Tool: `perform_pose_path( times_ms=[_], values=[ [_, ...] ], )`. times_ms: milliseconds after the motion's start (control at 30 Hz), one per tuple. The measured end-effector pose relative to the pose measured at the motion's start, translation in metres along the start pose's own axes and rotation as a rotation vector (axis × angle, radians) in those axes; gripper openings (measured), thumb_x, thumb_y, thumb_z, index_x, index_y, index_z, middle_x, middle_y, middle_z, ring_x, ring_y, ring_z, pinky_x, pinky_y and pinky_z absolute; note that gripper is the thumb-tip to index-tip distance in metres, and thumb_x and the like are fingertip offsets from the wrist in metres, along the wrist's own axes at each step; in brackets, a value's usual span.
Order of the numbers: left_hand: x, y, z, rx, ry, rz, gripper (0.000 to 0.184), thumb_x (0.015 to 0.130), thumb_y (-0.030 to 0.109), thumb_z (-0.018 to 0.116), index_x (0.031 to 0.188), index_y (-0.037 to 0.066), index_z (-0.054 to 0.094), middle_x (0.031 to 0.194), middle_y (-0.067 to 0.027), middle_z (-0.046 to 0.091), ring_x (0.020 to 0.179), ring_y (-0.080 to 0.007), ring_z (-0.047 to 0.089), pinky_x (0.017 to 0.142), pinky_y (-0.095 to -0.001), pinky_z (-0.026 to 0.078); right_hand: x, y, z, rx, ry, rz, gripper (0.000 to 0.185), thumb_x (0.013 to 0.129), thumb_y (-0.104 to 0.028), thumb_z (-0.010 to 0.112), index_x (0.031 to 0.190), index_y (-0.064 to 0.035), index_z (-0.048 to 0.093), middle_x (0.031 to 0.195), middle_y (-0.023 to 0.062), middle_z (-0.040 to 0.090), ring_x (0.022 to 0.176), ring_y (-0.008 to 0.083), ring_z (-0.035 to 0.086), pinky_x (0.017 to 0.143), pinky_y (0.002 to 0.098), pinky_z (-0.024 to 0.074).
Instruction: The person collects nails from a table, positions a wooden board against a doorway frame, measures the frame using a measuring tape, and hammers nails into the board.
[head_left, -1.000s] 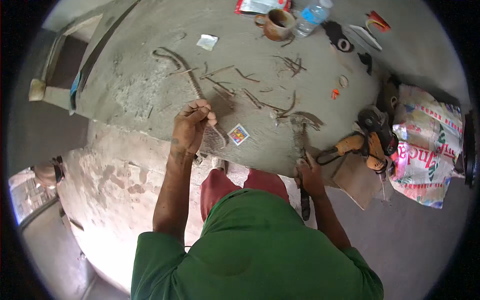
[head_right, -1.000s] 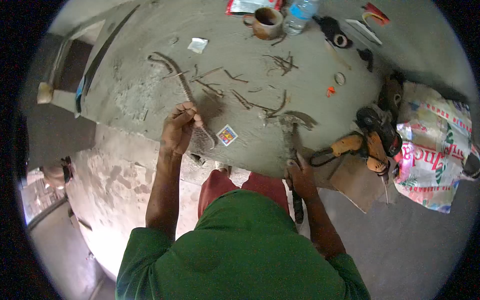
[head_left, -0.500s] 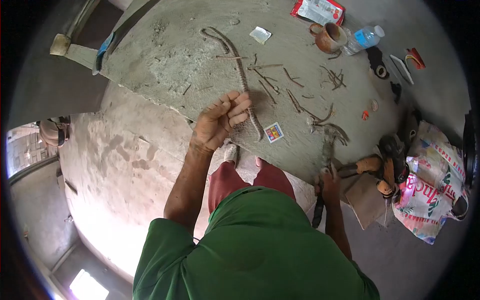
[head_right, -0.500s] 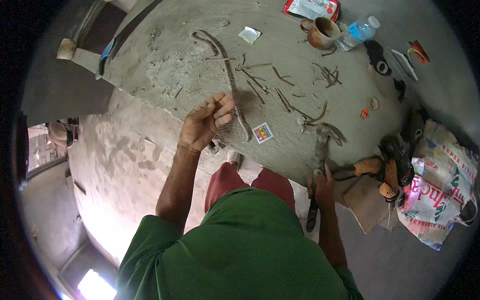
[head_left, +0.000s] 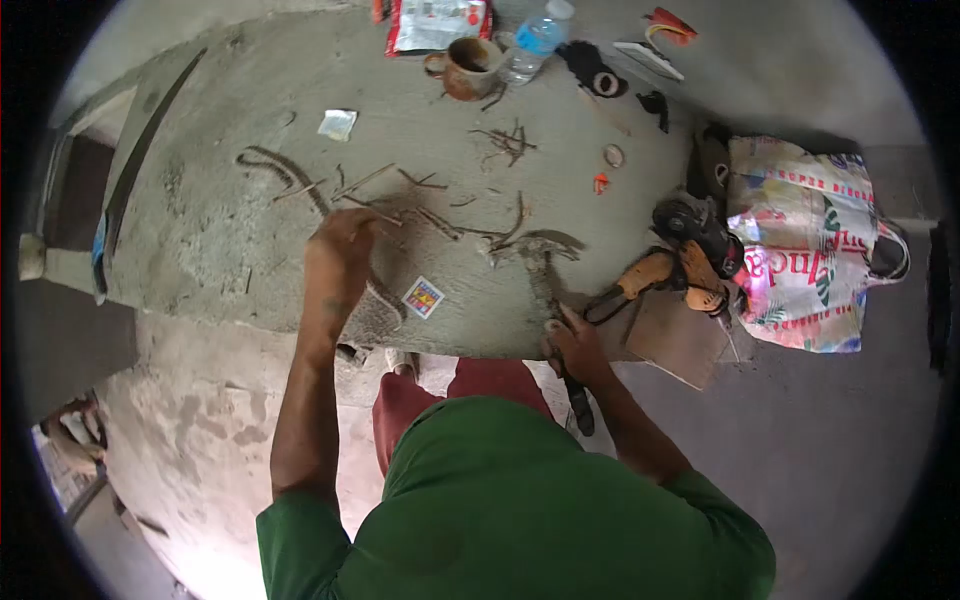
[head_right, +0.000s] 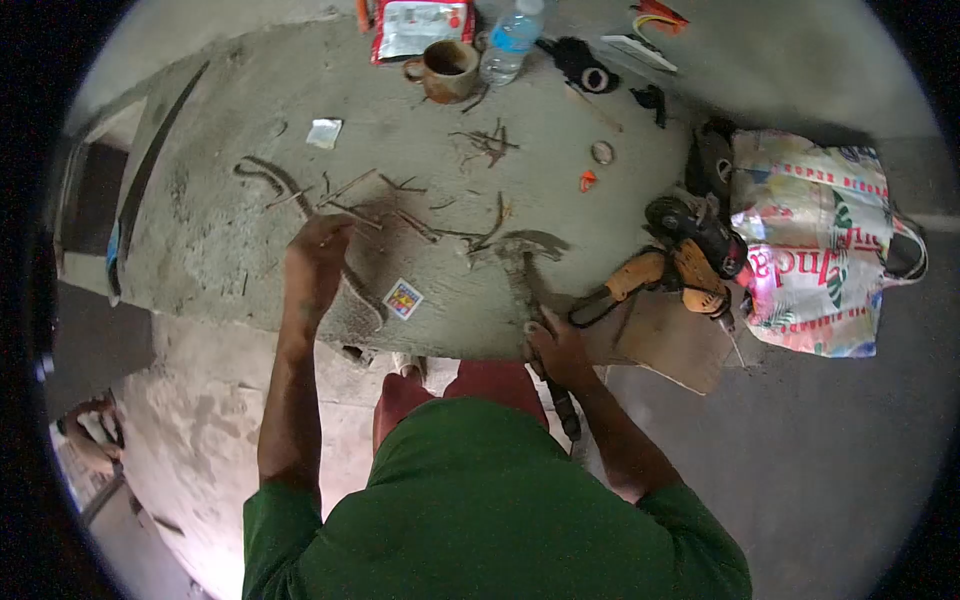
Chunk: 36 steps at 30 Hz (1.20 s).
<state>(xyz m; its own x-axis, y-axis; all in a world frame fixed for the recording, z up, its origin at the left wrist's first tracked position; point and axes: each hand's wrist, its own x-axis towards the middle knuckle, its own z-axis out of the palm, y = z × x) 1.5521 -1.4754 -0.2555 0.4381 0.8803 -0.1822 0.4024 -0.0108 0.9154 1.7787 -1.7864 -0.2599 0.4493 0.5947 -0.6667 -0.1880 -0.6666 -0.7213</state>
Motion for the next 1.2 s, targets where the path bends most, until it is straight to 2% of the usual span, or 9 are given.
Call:
perform_pose_path(
  times_ms=[67,133,400,800,900,933,1033,1100,1200],
  values=[
    [0.025,0.017,0.032,0.785,0.058,0.57,0.031,0.091,0.025,0.067,0.116,0.006,0.068,0.127,-0.0144,0.062,0.116,-0.031,0.058,0.096,-0.0448,0.049,0.0,-0.002,0.0,0.039,-0.09,-0.008,0.046,0.1,-0.025,0.054,0.131,0.0091,0.049,0.069,0.0038,0.057,0.054,0.0097,0.049,0.052,0.0286,0.0445],
    [0.051,0.041,0.068,0.767,-0.128,0.514,0.04,0.093,0.023,0.063,0.13,0.008,0.061,0.149,-0.0171,0.044,0.137,-0.0401,0.041,0.111,-0.0485,0.038,0.006,0.011,-0.004,-0.01,-0.081,-0.049,0.045,0.1,-0.026,0.055,0.127,0.0093,0.051,0.07,0.0044,0.057,0.055,0.0107,0.051,0.054,0.0289,0.0449],
    [0.107,0.021,0.173,0.888,-0.195,0.837,0.051,0.097,0.029,0.056,0.145,0.012,0.048,0.157,-0.0139,0.036,0.145,-0.0344,0.033,0.114,-0.0579,0.031,0.018,0.034,-0.005,-0.183,-0.051,-0.299,0.032,0.102,-0.02,0.05,0.125,0.0016,0.049,0.066,0.003,0.055,0.045,0.0089,0.046,0.041,0.0267,0.0377],
    [0.15,0.059,0.176,0.71,-0.054,1.125,0.032,0.086,0.013,0.06,0.116,0.006,0.068,0.113,-0.0169,0.069,0.095,-0.0368,0.068,0.085,-0.0461,0.055,0.01,0.017,-0.009,-0.198,-0.092,-0.071,0.042,0.098,-0.031,0.059,0.123,0.0029,0.057,0.08,0.0142,0.064,0.069,0.0253,0.062,0.069,0.0393,0.0509],
    [0.173,0.054,0.191,0.991,-0.164,1.214,0.018,0.084,0.021,0.062,0.077,0.007,0.072,0.072,-0.0127,0.07,0.07,-0.0269,0.071,0.069,-0.0445,0.057,0.033,0.073,-0.017,-0.907,0.134,-0.864,0.027,0.095,-0.022,0.06,0.112,-0.0008,0.061,0.081,0.014,0.063,0.062,0.0264,0.061,0.062,0.0398,0.0511],
    [0.17,0.077,0.182,1.154,-0.604,0.941,0.017,0.081,0.015,0.063,0.089,0.003,0.071,0.094,-0.0159,0.073,0.085,-0.0296,0.071,0.08,-0.04,0.056,0.03,0.07,-0.02,-0.94,0.108,-0.885,0.024,0.094,-0.02,0.059,0.109,-0.0012,0.061,0.08,0.0139,0.062,0.061,0.0256,0.06,0.059,0.0402,0.0505],
    [0.175,0.045,0.188,1.045,-0.222,1.152,0.02,0.085,0.02,0.057,0.085,0.008,0.073,0.104,-0.0124,0.069,0.105,-0.0297,0.063,0.089,-0.042,0.052,0.018,0.041,-0.008,-0.933,0.023,-0.925,0.018,0.095,-0.017,0.058,0.103,-0.0018,0.061,0.078,0.014,0.06,0.059,0.0239,0.059,0.054,0.0412,0.0491],
    [0.181,0.039,0.194,1.095,-0.244,1.109,0.023,0.087,0.021,0.054,0.091,0.008,0.073,0.11,-0.0133,0.068,0.109,-0.0308,0.061,0.092,-0.0432,0.05,0.004,0.01,0.001,-0.045,-0.052,-0.065,0.018,0.097,-0.019,0.056,0.1,-0.002,0.06,0.072,0.0109,0.058,0.054,0.0192,0.056,0.048,0.0377,0.0455],
    [0.17,0.037,0.181,0.864,0.148,1.256,0.024,0.085,0.013,0.056,0.106,0.005,0.065,0.098,-0.0154,0.067,0.089,-0.0334,0.066,0.077,-0.0437,0.055,0.009,0.02,-0.001,-0.364,-0.036,-0.319,0.015,0.099,-0.017,0.051,0.097,-0.0034,0.057,0.07,0.0098,0.056,0.048,0.0165,0.051,0.043,0.0326,0.0406]
  ],
)
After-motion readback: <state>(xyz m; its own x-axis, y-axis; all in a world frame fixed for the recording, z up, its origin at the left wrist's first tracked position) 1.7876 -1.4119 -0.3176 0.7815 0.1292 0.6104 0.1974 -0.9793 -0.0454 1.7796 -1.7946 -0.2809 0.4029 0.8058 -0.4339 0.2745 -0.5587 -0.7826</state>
